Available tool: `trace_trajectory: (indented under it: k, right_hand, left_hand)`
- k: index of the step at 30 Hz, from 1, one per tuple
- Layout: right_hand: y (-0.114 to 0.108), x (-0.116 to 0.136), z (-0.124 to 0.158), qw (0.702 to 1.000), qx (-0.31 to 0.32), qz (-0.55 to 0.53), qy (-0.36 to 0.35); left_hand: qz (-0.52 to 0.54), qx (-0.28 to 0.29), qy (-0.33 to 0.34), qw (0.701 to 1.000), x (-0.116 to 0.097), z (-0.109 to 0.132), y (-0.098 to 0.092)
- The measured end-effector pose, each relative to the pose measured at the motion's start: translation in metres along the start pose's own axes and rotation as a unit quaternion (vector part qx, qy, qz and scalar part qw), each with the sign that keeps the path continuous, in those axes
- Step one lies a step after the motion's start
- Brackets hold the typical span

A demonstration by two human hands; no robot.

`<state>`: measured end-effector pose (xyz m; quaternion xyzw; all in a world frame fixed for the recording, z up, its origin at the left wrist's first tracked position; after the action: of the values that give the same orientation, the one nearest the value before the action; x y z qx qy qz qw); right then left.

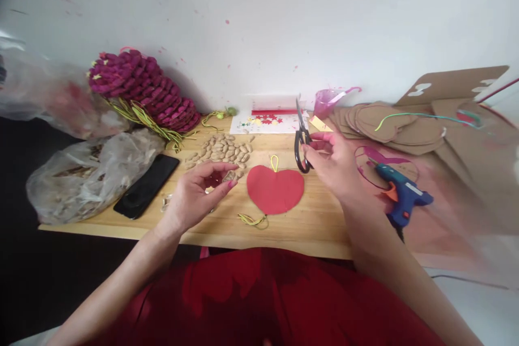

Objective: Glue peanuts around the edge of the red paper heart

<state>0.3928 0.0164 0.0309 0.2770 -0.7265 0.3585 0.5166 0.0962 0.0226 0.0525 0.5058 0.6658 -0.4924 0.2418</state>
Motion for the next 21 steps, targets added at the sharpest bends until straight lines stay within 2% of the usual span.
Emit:
trace_trajectory:
  k: [2, 3, 6, 10, 14, 17, 19, 21]
  right_hand:
    - [0.013, 0.005, 0.008, 0.993, 0.053, -0.096, 0.045]
    - [0.018, 0.009, 0.013, 0.99, 0.071, -0.106, 0.052]
    - [0.041, 0.013, 0.037, 0.976, 0.18, -0.089, 0.085]
    - [0.052, 0.013, 0.051, 0.972, 0.202, -0.077, 0.091]
    - [0.056, 0.013, 0.053, 0.97, 0.201, -0.099, 0.097]
    - [0.054, 0.012, 0.052, 0.97, 0.191, -0.095, 0.114]
    - [0.052, 0.011, 0.052, 0.97, 0.189, -0.089, 0.124]
    - [0.05, 0.009, 0.051, 0.97, 0.185, -0.08, 0.133]
  left_hand:
    - [-0.005, -0.01, 0.019, 1.0, -0.004, -0.002, 0.005]
    - [-0.008, -0.014, 0.029, 0.999, -0.006, -0.003, 0.009]
    - [-0.015, -0.016, 0.059, 0.998, -0.014, -0.005, 0.021]
    - [-0.024, 0.001, 0.09, 0.996, -0.028, -0.006, 0.043]
    - [-0.018, 0.01, 0.102, 0.995, -0.034, -0.005, 0.06]
    - [0.033, 0.018, 0.06, 0.997, -0.024, -0.005, 0.069]
    - [0.112, 0.039, -0.007, 0.993, -0.011, -0.003, 0.075]
    - [0.212, 0.064, -0.082, 0.972, 0.0, 0.0, 0.082]
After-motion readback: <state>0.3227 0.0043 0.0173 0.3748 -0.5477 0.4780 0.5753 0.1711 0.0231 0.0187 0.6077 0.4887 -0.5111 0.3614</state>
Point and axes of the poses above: each hand's wrist, its own z-axis away from the middle knuckle, its own y-axis out of the palm, x = y × z, the point moved 9 cm from there along -z, towards the middle knuckle, and after that the axes turned 11 degrees about -x, right-handed, at the moved point
